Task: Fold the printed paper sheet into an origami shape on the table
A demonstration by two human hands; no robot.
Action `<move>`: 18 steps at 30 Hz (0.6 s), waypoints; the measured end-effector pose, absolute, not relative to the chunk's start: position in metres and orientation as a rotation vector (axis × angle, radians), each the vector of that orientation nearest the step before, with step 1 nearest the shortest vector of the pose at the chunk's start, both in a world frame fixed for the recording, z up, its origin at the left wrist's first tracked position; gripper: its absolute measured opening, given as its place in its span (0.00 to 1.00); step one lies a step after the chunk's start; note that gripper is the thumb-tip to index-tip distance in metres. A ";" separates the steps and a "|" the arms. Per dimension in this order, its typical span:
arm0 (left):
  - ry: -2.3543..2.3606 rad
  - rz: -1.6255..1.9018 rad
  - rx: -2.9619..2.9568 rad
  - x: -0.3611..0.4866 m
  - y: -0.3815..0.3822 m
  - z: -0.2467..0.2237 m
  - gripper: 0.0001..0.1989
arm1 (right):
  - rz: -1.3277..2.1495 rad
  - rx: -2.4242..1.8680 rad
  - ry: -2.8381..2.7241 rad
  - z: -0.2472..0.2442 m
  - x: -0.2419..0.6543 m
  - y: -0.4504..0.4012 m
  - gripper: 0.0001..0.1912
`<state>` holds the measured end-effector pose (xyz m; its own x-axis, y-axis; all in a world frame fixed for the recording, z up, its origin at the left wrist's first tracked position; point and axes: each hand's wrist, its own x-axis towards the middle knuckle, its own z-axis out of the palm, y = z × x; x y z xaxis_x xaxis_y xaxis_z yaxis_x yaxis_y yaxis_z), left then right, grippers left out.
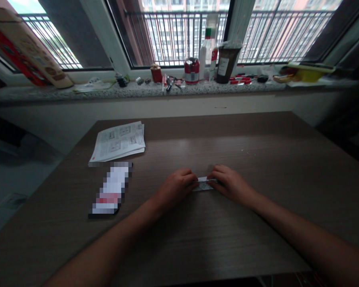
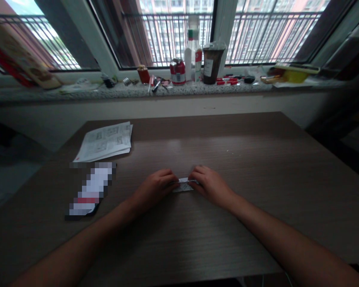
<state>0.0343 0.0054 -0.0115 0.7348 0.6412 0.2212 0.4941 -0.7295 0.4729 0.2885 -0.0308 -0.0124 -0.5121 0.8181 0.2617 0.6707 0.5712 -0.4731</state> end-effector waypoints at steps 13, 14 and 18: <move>0.852 0.469 2.589 0.034 0.007 -0.010 0.05 | 0.425 -1.190 -2.335 -0.015 0.290 -0.031 0.06; 0.855 0.465 2.585 0.032 0.008 -0.008 0.04 | 0.425 -1.195 -2.329 -0.015 0.291 -0.031 0.06; 0.873 0.471 2.559 0.027 0.008 -0.006 0.05 | 0.445 -1.200 -2.312 -0.013 0.293 -0.031 0.05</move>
